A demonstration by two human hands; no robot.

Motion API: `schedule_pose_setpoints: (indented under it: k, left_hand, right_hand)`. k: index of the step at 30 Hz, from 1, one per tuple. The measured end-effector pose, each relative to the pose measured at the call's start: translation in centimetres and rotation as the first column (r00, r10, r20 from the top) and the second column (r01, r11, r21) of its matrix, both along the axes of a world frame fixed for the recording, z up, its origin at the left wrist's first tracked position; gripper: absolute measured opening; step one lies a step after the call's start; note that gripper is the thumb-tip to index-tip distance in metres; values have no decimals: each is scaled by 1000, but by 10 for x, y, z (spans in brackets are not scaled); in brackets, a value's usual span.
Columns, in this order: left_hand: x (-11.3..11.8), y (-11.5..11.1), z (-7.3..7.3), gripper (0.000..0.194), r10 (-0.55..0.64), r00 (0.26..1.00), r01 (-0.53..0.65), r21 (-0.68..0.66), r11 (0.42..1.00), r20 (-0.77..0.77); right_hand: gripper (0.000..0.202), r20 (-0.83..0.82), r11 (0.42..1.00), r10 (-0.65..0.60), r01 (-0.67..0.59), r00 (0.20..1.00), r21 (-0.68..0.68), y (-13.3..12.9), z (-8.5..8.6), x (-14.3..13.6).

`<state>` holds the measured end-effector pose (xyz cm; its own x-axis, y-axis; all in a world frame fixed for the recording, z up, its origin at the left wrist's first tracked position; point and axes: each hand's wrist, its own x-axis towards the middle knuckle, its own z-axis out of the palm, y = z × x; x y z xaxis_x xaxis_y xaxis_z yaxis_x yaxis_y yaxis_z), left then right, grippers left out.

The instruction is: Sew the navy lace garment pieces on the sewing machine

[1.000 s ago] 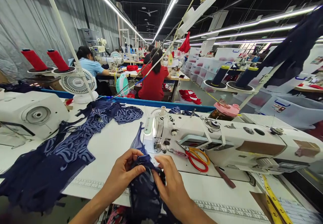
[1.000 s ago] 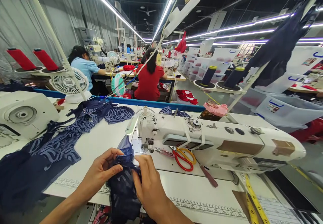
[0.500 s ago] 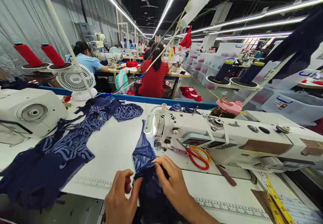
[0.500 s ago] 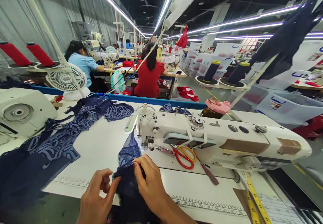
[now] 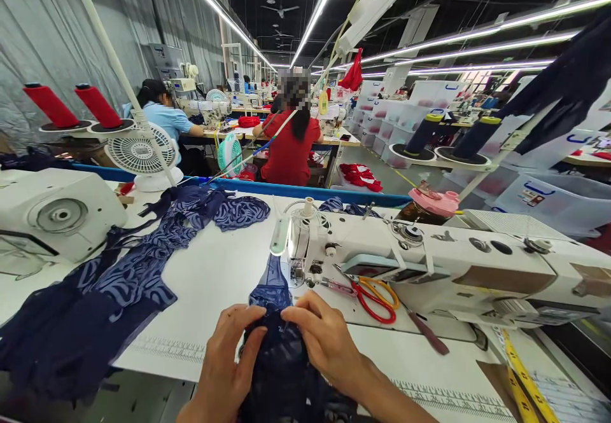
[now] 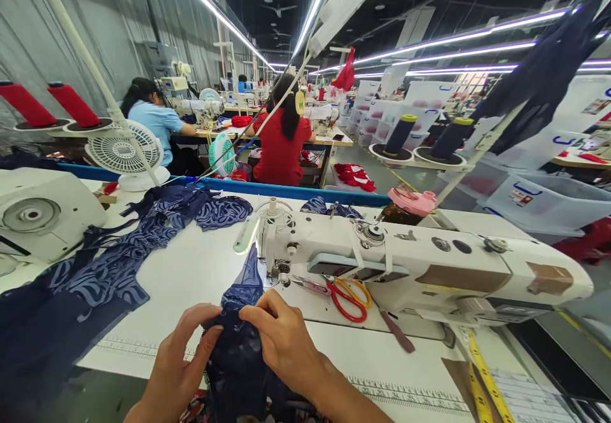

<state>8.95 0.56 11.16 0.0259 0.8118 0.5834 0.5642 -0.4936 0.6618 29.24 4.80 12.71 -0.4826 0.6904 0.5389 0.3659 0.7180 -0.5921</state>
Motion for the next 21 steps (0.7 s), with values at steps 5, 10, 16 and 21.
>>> schedule_pose_setpoints:
  k: [5, 10, 16, 21]
  left_hand:
    - [-1, 9, 10, 36, 4, 979, 21, 121, 992, -205]
    - [-1, 7, 3, 38, -41, 993, 62, 189, 980, -113]
    - [-5, 6, -12, 49, -46, 973, 113, 295, 949, -225]
    - [-2, 8, -3, 40, -30, 975, 86, 248, 965, -221]
  right_hand:
    - [25, -115, 971, -81, 52, 990, -231, -1, -1, -1]
    - [18, -173, 951, -125, 69, 977, -301, -2, -1, -4]
    - [12, -183, 979, -131, 99, 974, -178, -5, -9, -4]
    - [29, 7, 1000, 2, -1, 1000, -25, -2, -3, -1]
